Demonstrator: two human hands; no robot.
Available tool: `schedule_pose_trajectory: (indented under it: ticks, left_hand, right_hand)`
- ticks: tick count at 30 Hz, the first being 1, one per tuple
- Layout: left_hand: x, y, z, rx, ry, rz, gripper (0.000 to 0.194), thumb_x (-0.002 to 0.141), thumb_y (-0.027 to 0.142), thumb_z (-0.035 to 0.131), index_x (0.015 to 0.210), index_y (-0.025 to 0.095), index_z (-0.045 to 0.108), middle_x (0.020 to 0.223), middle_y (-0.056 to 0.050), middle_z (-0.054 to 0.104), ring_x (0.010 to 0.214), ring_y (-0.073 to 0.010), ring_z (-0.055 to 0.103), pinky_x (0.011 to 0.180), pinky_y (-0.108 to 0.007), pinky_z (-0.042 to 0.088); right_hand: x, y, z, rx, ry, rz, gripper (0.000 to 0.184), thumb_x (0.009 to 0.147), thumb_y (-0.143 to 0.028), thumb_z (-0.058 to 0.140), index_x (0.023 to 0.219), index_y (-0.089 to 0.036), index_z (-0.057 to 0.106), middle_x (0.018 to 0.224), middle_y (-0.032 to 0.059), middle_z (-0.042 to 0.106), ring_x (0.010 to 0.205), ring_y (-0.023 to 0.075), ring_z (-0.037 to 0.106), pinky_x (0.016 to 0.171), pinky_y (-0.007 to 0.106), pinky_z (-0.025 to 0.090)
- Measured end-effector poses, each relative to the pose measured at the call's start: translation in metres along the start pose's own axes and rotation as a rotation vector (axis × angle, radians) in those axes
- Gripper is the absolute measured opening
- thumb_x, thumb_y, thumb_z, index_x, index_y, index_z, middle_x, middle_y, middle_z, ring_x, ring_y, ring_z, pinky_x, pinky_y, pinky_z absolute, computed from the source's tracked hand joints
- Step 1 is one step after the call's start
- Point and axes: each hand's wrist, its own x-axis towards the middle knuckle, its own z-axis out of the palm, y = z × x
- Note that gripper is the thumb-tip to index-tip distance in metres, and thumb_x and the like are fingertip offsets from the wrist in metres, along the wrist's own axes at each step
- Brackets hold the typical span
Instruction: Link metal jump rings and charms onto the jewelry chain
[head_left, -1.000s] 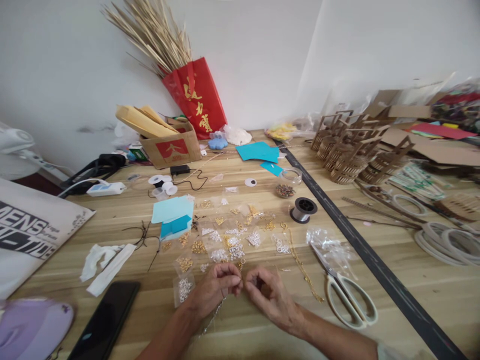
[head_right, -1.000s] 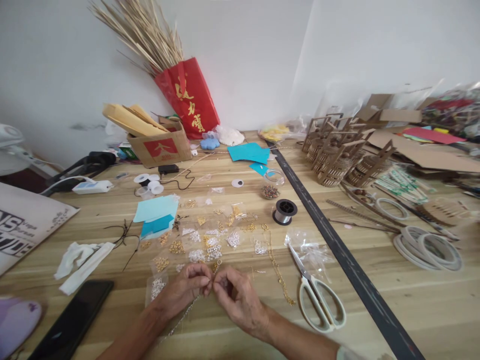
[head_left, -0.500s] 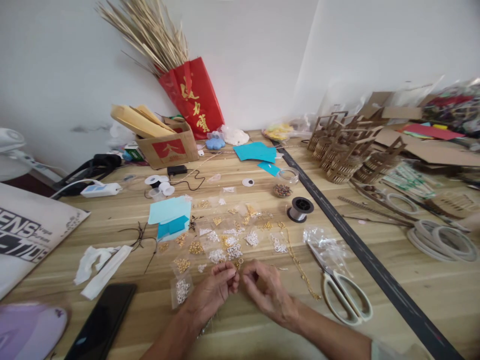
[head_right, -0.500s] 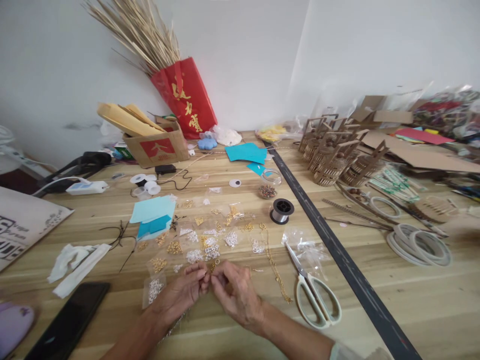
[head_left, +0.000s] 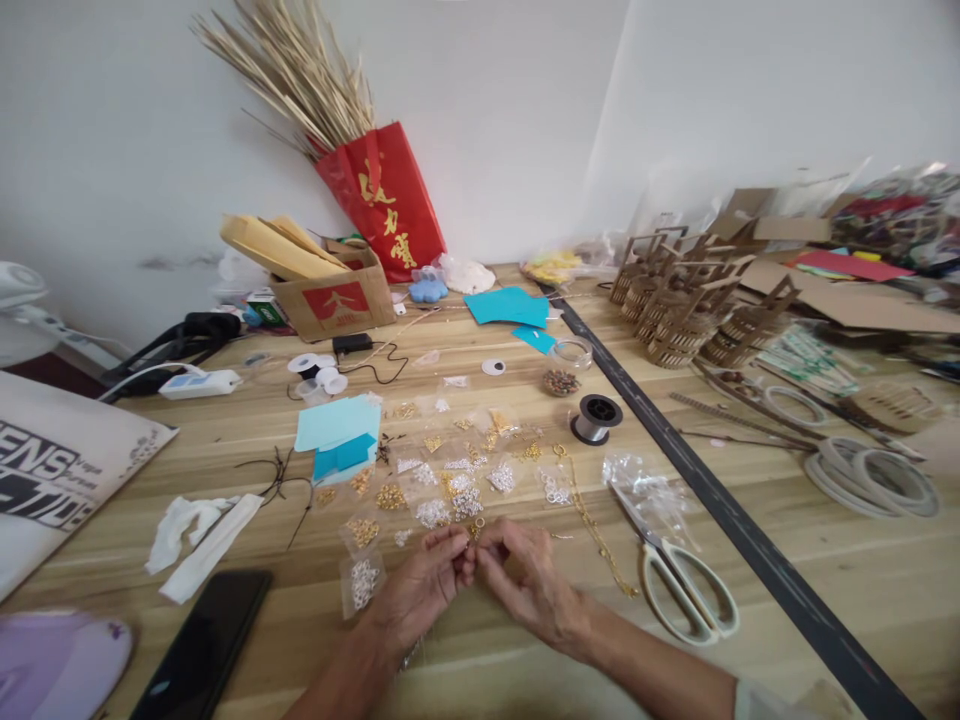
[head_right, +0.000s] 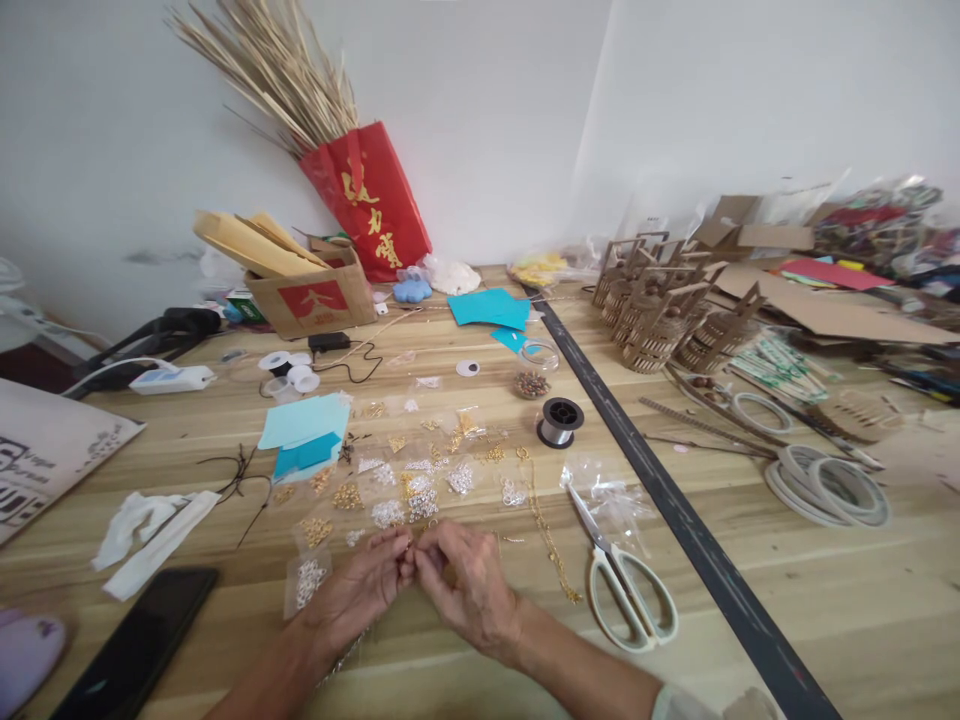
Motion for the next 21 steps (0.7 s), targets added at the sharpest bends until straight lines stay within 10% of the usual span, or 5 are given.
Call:
schedule_pose_trajectory:
  ticks: [21]
  left_hand:
    - [-0.0006, 0.0025, 0.0034, -0.049, 0.038, -0.003, 0.022, 0.056, 0.016, 0.089, 0.066, 0.010, 0.071, 0.060, -0.001, 0.066, 0.056, -0.0086, 0.059, 0.056, -0.018, 0.047]
  right_hand:
    - [-0.0006, 0.0010, 0.0004, 0.014, -0.035, 0.036, 0.013, 0.094, -0.021, 0.050, 0.083, -0.020, 0.056, 0.068, -0.0002, 0.063, 0.056, 0.0112, 0.056, 0.055, 0.022, 0.042]
